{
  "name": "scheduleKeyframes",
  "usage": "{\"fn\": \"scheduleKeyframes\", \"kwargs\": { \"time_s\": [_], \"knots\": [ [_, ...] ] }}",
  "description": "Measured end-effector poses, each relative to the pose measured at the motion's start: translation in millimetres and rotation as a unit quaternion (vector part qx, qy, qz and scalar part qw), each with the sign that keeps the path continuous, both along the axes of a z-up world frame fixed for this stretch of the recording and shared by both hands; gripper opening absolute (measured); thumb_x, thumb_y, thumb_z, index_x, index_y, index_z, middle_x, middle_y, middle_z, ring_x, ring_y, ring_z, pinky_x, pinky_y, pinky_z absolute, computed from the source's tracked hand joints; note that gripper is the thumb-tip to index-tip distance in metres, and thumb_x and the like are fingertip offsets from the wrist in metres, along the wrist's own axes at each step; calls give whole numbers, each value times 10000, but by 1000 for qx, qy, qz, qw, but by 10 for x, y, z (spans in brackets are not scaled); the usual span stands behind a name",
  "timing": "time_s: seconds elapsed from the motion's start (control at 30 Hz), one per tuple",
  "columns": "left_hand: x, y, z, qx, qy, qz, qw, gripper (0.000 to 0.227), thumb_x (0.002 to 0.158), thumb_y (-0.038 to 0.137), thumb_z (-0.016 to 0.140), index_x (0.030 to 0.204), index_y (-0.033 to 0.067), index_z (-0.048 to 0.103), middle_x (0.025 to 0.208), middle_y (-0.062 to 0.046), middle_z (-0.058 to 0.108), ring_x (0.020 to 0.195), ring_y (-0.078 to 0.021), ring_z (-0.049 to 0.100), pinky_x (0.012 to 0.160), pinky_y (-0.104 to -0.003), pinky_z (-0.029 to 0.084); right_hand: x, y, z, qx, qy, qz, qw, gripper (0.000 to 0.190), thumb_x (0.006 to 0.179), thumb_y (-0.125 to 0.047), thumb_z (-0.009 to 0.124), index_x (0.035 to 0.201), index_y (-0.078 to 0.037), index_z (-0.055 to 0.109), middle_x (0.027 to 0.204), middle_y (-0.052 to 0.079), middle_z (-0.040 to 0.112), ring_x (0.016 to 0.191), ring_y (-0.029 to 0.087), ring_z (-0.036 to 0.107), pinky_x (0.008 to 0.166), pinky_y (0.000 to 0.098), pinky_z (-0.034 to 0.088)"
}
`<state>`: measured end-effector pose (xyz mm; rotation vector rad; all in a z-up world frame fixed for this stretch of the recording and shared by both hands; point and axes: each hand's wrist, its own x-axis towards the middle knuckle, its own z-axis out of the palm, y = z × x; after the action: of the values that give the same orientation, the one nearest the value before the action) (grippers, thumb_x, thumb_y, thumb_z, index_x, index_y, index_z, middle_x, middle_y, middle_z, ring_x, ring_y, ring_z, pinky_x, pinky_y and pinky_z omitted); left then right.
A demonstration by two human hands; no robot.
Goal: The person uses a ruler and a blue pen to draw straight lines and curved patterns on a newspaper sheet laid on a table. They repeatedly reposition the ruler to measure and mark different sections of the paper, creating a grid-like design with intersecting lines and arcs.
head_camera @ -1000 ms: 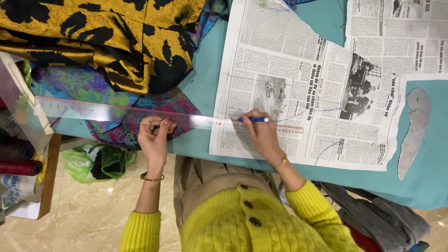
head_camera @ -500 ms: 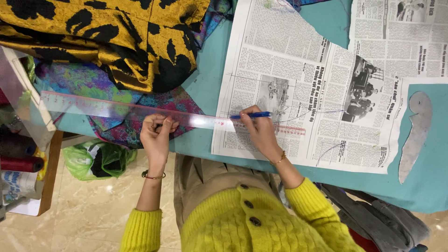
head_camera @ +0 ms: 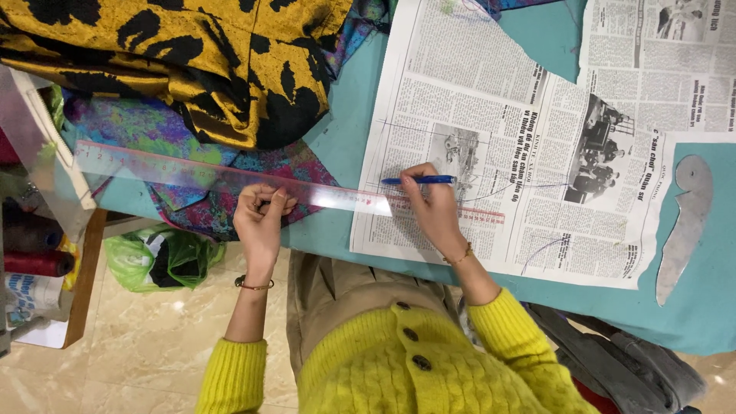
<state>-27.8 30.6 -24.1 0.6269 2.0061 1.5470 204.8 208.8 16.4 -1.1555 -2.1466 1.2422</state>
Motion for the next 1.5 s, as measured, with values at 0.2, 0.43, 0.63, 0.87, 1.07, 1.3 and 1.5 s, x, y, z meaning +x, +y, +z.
{"fn": "scheduleKeyframes", "kwargs": {
  "time_s": [0.2,0.43,0.63,0.87,1.07,1.3,1.5],
  "knots": [
    [16,13,27,-2,12,10,1000,109,1049,47,661,1039,-30,583,834,-206,668,838,-350,739,721,-508,611,-139,-127,87,-10,-10,15,1000,112,1015,-190,668,1055,-90,640,876,141,743,818,309,719,711,377,580],
    [-5,16,-37,1,10,17,1000,109,1031,22,675,1032,-39,586,829,-222,678,782,-355,741,656,-459,623,-69,-125,27,9,-33,36,999,101,999,-232,684,1026,-139,653,861,103,753,888,351,700,798,432,556],
    [-3,14,-85,19,-57,41,997,124,1003,32,701,1026,-27,595,848,-197,696,754,-240,754,693,-352,629,308,10,125,91,-126,44,987,51,986,-178,700,989,-156,653,889,77,757,939,342,699,868,458,531],
    [-3,15,-83,14,-5,20,1000,110,1038,29,660,1029,-53,587,770,-210,649,752,-341,745,626,-431,651,259,-45,178,51,-101,-2,994,95,1015,-211,673,1011,-125,632,833,113,744,868,375,689,802,467,537],
    [1,9,-50,2,-1,21,1000,96,1045,41,663,1031,-26,595,807,-184,682,748,-285,749,662,-404,619,121,-86,41,45,-74,12,996,80,997,-216,689,1001,-146,651,829,81,757,874,346,696,802,435,550],
    [-35,-9,-91,7,-67,37,997,111,1018,27,674,1031,-36,584,869,-187,686,790,-255,760,709,-367,638,605,82,95,102,-87,-40,990,135,985,-6,611,1113,-48,606,1015,209,705,1040,441,652,907,527,519],
    [-75,-62,-27,78,-191,46,977,138,999,26,633,1105,20,544,962,-179,715,901,-303,756,818,-388,638,2031,843,-42,164,-205,-241,934,217,1072,48,585,1289,39,589,1195,191,540,1118,371,594,928,467,530]
  ]
}}
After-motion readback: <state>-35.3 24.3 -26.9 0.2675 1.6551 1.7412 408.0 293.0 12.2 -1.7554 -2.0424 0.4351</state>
